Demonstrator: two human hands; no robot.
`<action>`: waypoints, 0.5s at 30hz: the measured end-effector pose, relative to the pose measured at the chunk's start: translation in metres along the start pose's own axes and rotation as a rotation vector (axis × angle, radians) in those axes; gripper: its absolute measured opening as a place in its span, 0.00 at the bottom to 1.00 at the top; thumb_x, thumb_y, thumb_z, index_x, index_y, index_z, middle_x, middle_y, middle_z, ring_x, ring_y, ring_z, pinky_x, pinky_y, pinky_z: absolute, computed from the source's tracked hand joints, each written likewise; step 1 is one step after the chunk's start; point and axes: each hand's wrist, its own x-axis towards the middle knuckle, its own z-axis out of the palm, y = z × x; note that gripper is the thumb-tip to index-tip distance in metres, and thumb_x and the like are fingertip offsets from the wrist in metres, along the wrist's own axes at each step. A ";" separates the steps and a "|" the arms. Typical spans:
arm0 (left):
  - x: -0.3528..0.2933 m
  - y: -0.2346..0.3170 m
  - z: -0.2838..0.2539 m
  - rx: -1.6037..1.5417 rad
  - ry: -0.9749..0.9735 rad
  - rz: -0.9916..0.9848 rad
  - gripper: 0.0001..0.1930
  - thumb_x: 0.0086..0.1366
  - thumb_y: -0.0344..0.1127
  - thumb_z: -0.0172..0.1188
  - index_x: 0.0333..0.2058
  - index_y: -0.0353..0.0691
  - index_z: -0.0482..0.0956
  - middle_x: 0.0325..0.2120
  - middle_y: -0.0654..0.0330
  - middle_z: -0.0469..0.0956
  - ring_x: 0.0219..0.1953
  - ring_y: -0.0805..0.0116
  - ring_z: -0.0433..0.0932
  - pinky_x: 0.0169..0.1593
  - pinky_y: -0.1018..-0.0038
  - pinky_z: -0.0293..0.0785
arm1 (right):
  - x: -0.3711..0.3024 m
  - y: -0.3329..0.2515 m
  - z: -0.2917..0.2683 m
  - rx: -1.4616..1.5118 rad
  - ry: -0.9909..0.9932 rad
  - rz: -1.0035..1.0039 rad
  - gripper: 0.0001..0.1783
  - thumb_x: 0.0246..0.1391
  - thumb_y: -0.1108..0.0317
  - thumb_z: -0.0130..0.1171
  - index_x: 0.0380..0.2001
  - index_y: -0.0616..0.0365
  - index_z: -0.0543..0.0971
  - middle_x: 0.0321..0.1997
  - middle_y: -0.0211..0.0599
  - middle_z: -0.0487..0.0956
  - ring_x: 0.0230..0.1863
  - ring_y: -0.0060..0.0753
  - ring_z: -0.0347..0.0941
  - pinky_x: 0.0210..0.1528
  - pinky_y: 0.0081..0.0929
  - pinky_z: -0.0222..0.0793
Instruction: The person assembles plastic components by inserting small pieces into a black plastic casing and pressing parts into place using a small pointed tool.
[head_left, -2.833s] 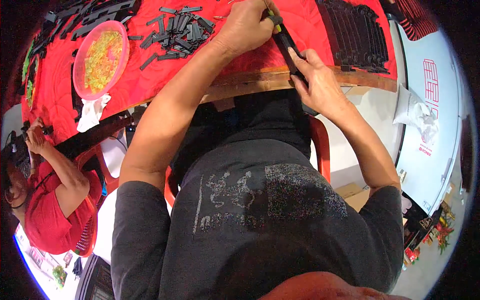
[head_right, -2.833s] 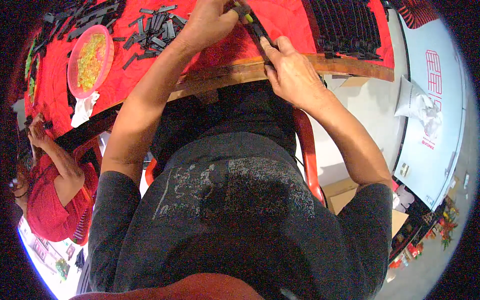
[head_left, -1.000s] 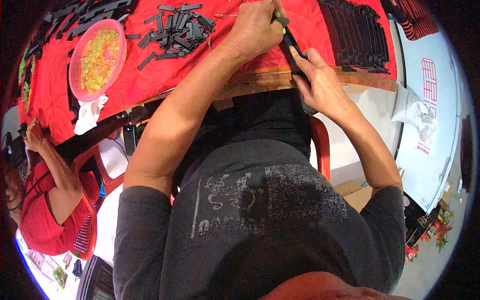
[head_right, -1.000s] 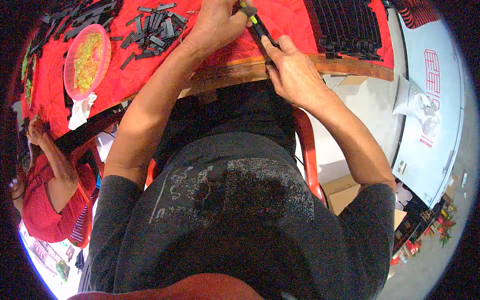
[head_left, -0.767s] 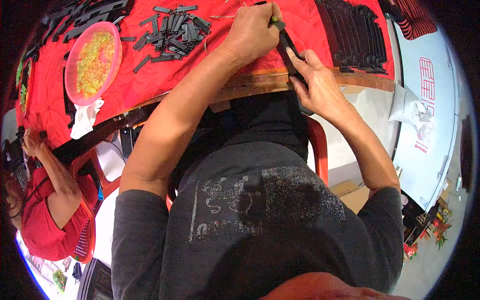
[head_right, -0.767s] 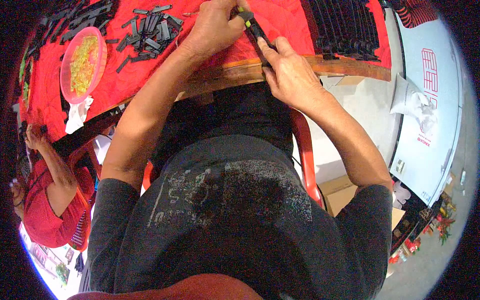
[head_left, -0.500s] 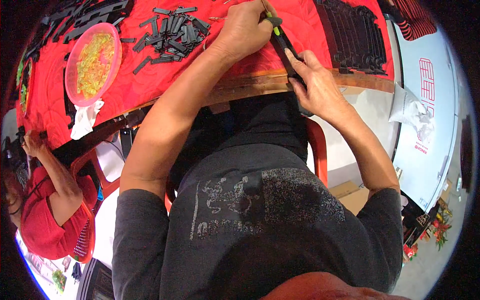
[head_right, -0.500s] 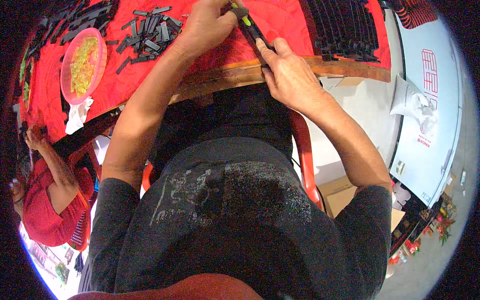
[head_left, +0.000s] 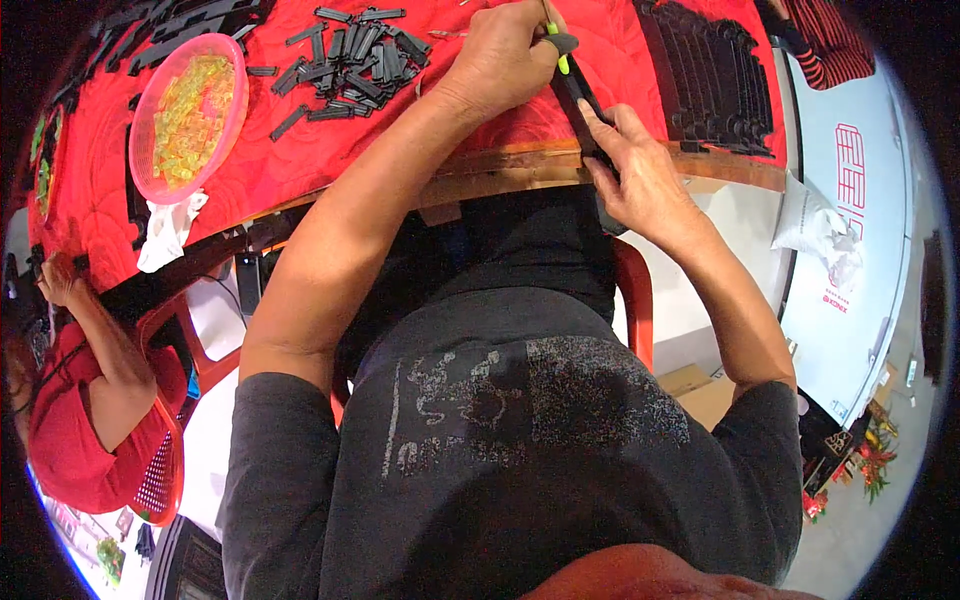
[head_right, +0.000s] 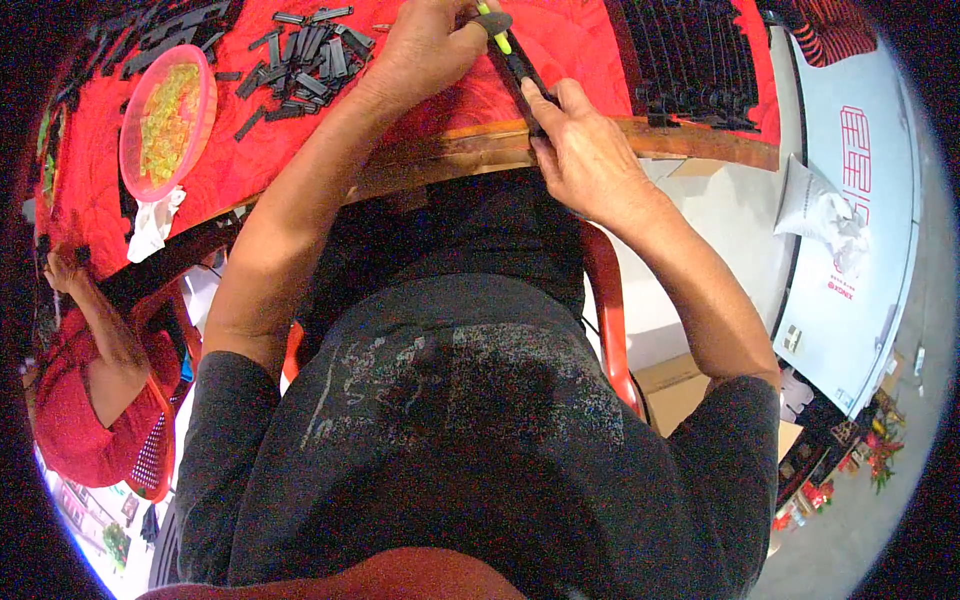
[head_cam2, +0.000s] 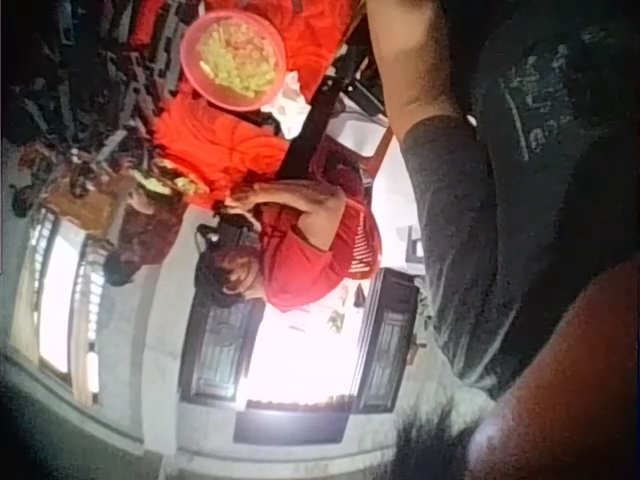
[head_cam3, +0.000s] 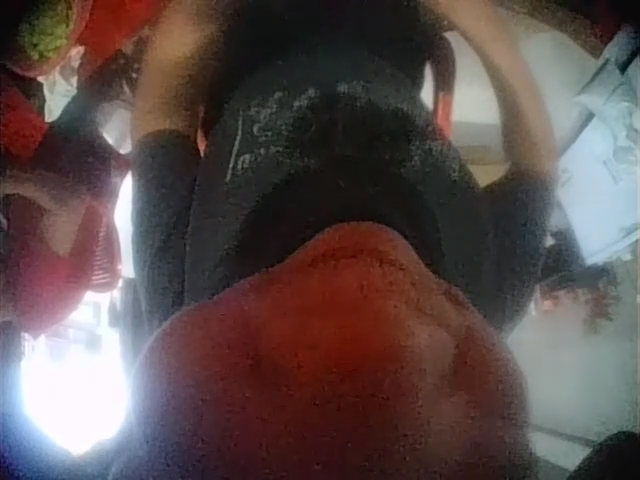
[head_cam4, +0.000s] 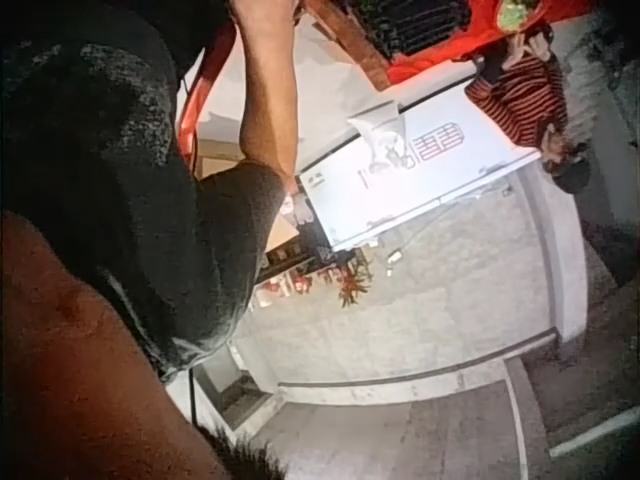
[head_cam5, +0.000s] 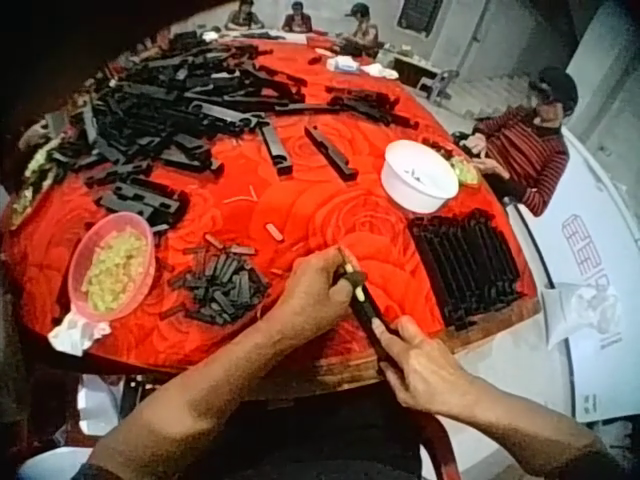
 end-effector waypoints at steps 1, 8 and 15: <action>0.000 0.001 0.000 -0.002 0.001 0.000 0.02 0.63 0.26 0.60 0.33 0.33 0.78 0.22 0.53 0.80 0.28 0.67 0.80 0.34 0.67 0.75 | 0.000 0.000 0.000 0.000 -0.001 0.001 0.32 0.56 0.74 0.58 0.65 0.68 0.67 0.48 0.56 0.71 0.44 0.63 0.75 0.48 0.50 0.74; 0.000 0.003 -0.001 0.012 -0.011 -0.032 0.03 0.64 0.26 0.60 0.33 0.32 0.77 0.22 0.53 0.79 0.27 0.66 0.79 0.34 0.67 0.75 | 0.001 -0.001 -0.001 -0.014 -0.024 0.014 0.32 0.56 0.74 0.58 0.65 0.67 0.67 0.48 0.56 0.71 0.45 0.63 0.75 0.47 0.49 0.74; -0.003 -0.007 0.006 -0.087 0.022 0.055 0.02 0.62 0.25 0.59 0.33 0.33 0.77 0.22 0.52 0.78 0.28 0.65 0.80 0.35 0.66 0.74 | 0.001 0.000 0.001 0.007 -0.004 0.011 0.32 0.55 0.74 0.59 0.65 0.67 0.68 0.47 0.56 0.71 0.45 0.63 0.75 0.47 0.50 0.74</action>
